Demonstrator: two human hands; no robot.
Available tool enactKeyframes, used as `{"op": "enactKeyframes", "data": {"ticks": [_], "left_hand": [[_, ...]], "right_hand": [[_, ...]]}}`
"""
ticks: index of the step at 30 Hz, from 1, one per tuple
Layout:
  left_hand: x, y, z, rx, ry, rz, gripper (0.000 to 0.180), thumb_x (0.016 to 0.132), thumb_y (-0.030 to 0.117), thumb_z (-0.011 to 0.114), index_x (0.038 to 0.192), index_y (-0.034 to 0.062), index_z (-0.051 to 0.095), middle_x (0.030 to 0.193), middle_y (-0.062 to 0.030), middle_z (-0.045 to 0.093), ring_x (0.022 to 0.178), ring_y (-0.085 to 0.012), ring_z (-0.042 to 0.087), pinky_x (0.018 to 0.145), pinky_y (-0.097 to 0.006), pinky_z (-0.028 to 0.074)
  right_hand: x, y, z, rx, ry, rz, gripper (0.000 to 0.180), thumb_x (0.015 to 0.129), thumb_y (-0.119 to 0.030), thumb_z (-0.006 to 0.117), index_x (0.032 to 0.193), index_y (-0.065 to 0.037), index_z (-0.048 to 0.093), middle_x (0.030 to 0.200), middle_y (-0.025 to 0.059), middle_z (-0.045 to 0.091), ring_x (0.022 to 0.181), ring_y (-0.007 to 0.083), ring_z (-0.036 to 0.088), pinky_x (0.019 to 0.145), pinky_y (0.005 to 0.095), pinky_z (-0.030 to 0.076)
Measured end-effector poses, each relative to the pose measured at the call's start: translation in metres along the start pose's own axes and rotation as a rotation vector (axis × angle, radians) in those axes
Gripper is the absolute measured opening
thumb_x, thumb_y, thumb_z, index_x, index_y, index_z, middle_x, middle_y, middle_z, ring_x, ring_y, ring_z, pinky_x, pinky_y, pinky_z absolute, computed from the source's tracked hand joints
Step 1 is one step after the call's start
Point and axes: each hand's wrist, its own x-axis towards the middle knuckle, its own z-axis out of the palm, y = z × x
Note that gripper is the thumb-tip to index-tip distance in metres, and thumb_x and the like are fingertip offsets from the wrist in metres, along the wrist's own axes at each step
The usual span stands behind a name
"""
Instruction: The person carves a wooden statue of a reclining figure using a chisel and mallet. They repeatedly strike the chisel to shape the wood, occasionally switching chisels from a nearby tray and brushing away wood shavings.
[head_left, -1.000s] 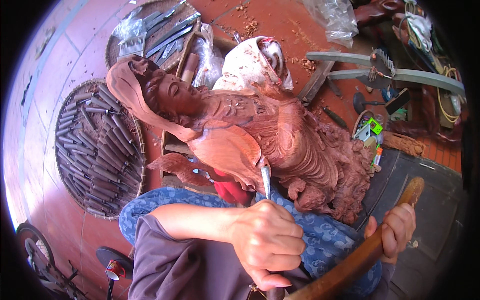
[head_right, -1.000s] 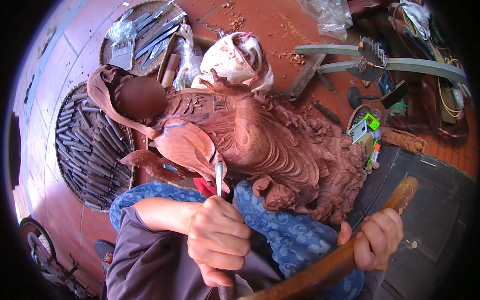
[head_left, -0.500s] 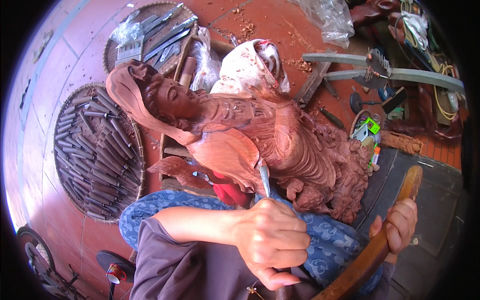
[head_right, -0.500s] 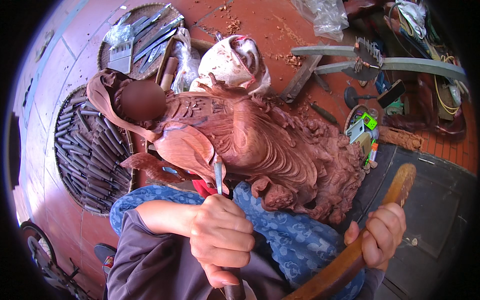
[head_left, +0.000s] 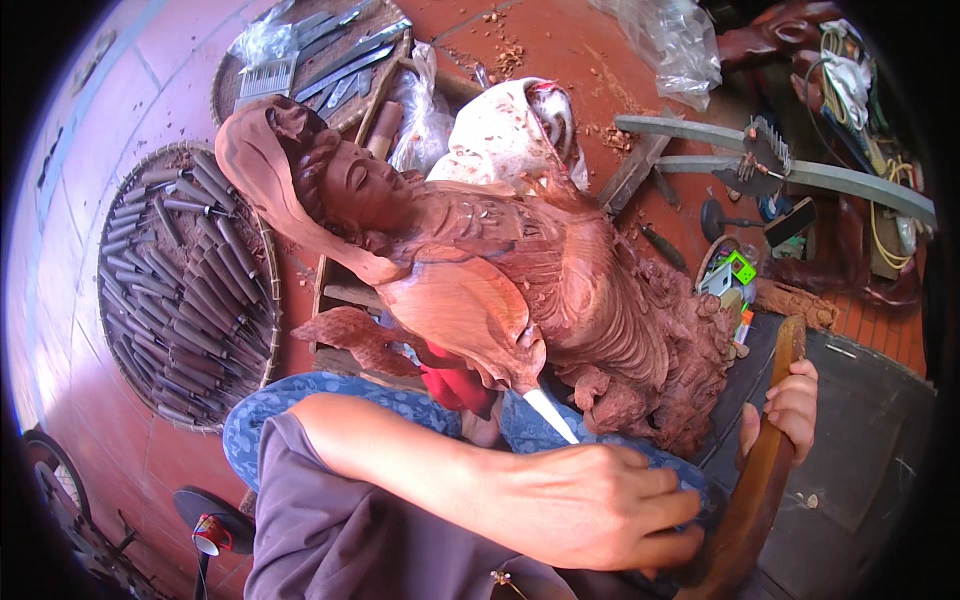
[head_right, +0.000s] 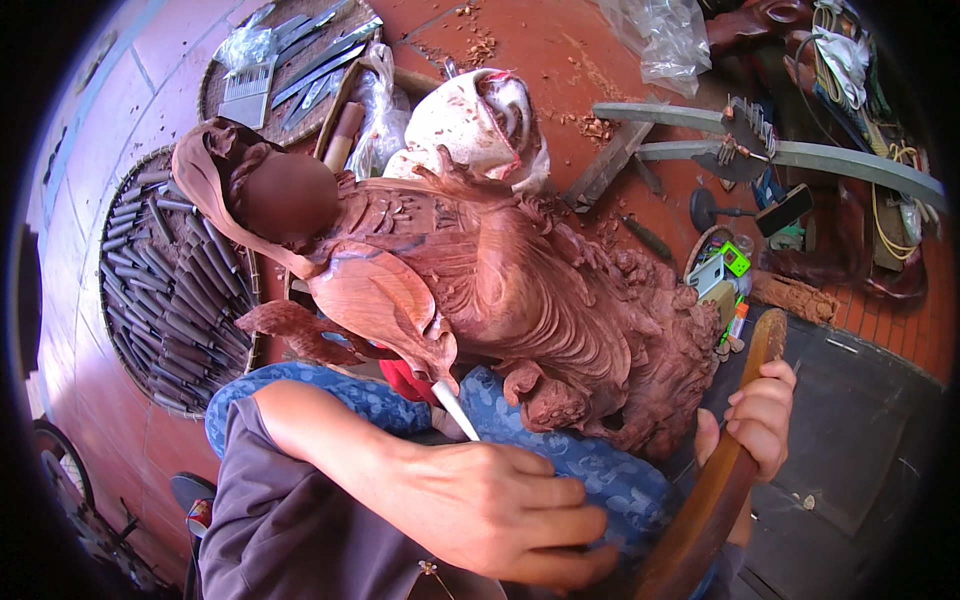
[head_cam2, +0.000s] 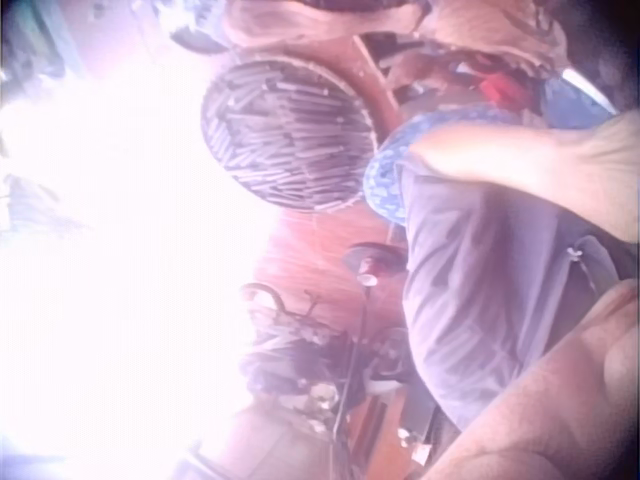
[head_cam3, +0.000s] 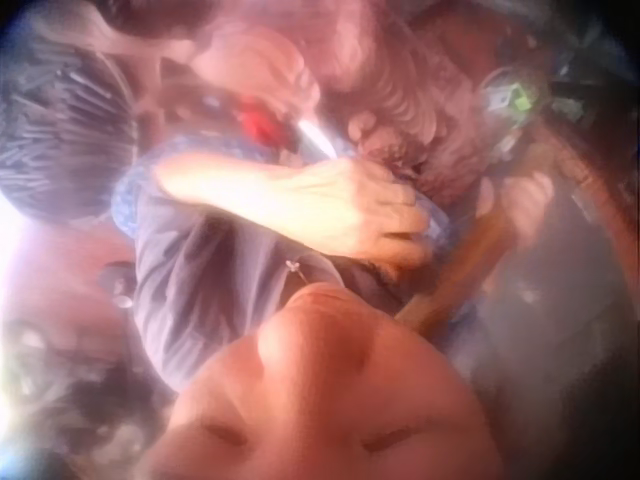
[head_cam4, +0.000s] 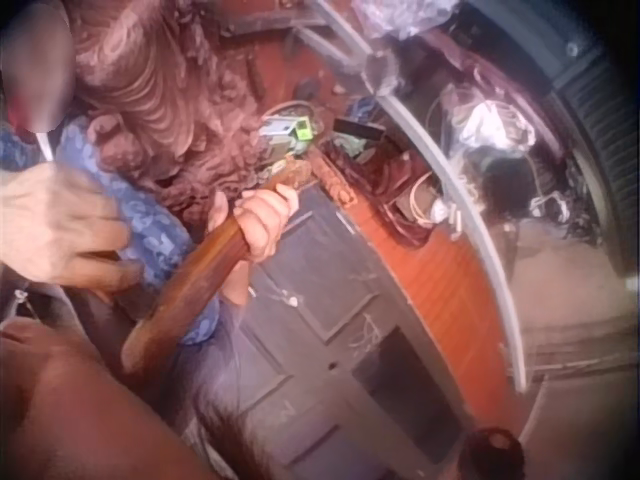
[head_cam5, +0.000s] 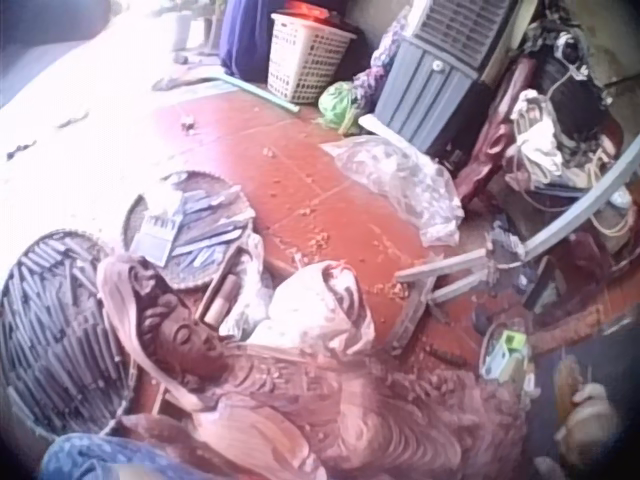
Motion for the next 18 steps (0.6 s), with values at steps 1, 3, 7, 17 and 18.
{"op": "enactKeyframes", "data": {"ticks": [1, 3, 7, 17, 18], "left_hand": [[-0.001, -0.001, -0.001, -0.065, -0.005, 0.029, 0.032, 0.083, 0.036, 0.062, 0.091, 0.0052, 0.059, 0.084, -0.0057, 0.055, 0.070, -0.0171, 0.059, 0.051, -0.029, 0.045], [-0.005, -0.004, -0.003, -0.146, -0.036, 0.071, 0.032, 0.077, 0.035, 0.066, 0.088, 0.0057, 0.057, 0.083, -0.0066, 0.053, 0.070, -0.0193, 0.059, 0.052, -0.032, 0.047], [-0.018, -0.013, -0.008, -0.215, -0.147, 0.128, 0.036, 0.075, 0.040, 0.067, 0.082, 0.0060, 0.057, 0.078, -0.0061, 0.053, 0.067, -0.0197, 0.059, 0.050, -0.032, 0.047], [-0.020, -0.019, 0.001, -0.066, 0.092, 0.176, 0.038, 0.090, 0.043, 0.055, 0.067, 0.0125, 0.052, 0.065, 0.0025, 0.047, 0.055, -0.0115, 0.051, 0.045, -0.026, 0.039], [-0.020, -0.018, 0.002, -0.032, 0.108, 0.185, 0.040, 0.093, 0.042, 0.054, 0.066, 0.0136, 0.053, 0.064, 0.0039, 0.047, 0.054, -0.0097, 0.049, 0.044, -0.025, 0.037]], "right_hand": [[0.000, 0.001, 0.002, 0.014, 0.015, 0.015, 0.032, 0.078, -0.005, 0.075, 0.085, -0.012, 0.044, 0.074, 0.0015, 0.047, 0.066, 0.0194, 0.049, 0.079, 0.0457, 0.041], [-0.002, 0.000, 0.003, 0.039, 0.020, 0.029, 0.031, 0.076, -0.004, 0.074, 0.083, -0.012, 0.045, 0.072, 0.0014, 0.047, 0.065, 0.0195, 0.048, 0.075, 0.0446, 0.042], [-0.001, -0.007, 0.008, 0.068, -0.028, 0.023, 0.032, 0.072, -0.001, 0.075, 0.078, -0.011, 0.045, 0.070, 0.0020, 0.048, 0.062, 0.0201, 0.048, 0.070, 0.0430, 0.042], [0.006, -0.011, 0.007, 0.058, -0.081, 0.082, 0.032, 0.071, -0.002, 0.076, 0.077, -0.011, 0.046, 0.070, 0.0025, 0.050, 0.061, 0.0209, 0.050, 0.068, 0.0422, 0.043], [0.006, -0.011, 0.008, 0.063, -0.082, 0.088, 0.032, 0.071, -0.002, 0.076, 0.077, -0.011, 0.046, 0.070, 0.0025, 0.050, 0.061, 0.0209, 0.050, 0.068, 0.0422, 0.043]]}}
